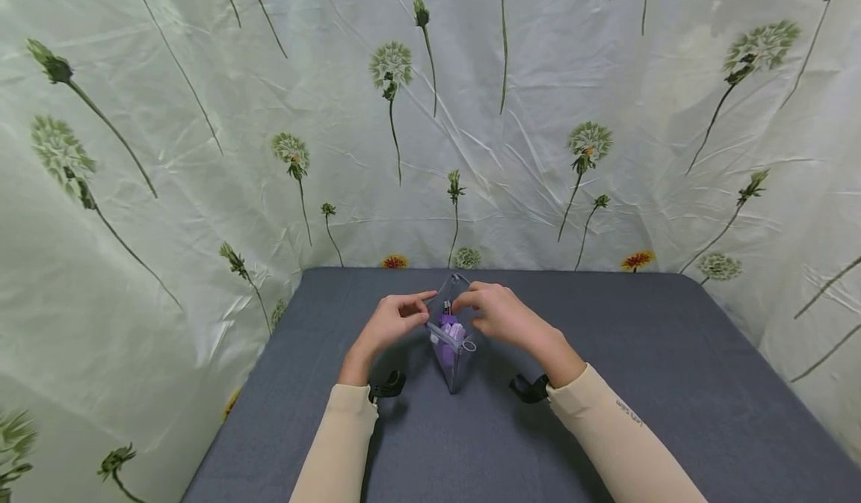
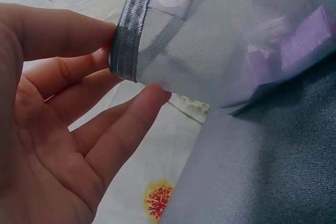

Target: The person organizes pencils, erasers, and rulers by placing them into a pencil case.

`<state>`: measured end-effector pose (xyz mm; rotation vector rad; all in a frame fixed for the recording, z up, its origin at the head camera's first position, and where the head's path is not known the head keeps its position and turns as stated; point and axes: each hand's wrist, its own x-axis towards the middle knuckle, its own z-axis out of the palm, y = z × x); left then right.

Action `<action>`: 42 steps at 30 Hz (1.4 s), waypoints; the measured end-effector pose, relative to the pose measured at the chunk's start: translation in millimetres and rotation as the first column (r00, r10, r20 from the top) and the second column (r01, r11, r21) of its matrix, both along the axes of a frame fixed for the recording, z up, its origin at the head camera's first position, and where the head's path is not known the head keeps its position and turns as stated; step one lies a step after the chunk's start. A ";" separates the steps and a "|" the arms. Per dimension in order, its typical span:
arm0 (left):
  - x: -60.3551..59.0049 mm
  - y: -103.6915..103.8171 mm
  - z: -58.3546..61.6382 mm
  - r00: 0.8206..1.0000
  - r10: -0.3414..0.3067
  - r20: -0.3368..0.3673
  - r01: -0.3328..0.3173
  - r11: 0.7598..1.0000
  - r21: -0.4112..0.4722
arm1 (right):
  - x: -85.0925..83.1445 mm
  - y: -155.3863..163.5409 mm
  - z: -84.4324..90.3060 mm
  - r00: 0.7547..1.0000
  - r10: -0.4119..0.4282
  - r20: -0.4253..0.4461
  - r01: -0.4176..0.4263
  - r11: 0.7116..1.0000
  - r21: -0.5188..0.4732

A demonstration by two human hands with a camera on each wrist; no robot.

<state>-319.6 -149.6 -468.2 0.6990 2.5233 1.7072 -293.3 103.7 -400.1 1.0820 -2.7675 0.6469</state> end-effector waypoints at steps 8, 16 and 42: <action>-1.0 -0.9 -1.7 1.000 0.005 0.001 -0.005 1.000 -0.019 | 4.8 9.7 -0.4 0.995 -0.095 0.014 0.096 0.988 -0.123; 0.1 -3.1 -2.0 1.000 0.013 0.009 -0.013 1.000 -0.022 | 17.4 23.3 1.2 0.990 -0.140 0.024 0.142 0.970 -0.197; -1.0 9.3 -2.1 0.993 -0.115 -0.021 0.115 0.993 0.000 | 25.5 76.3 -14.9 0.975 -0.220 0.040 0.223 0.948 -0.229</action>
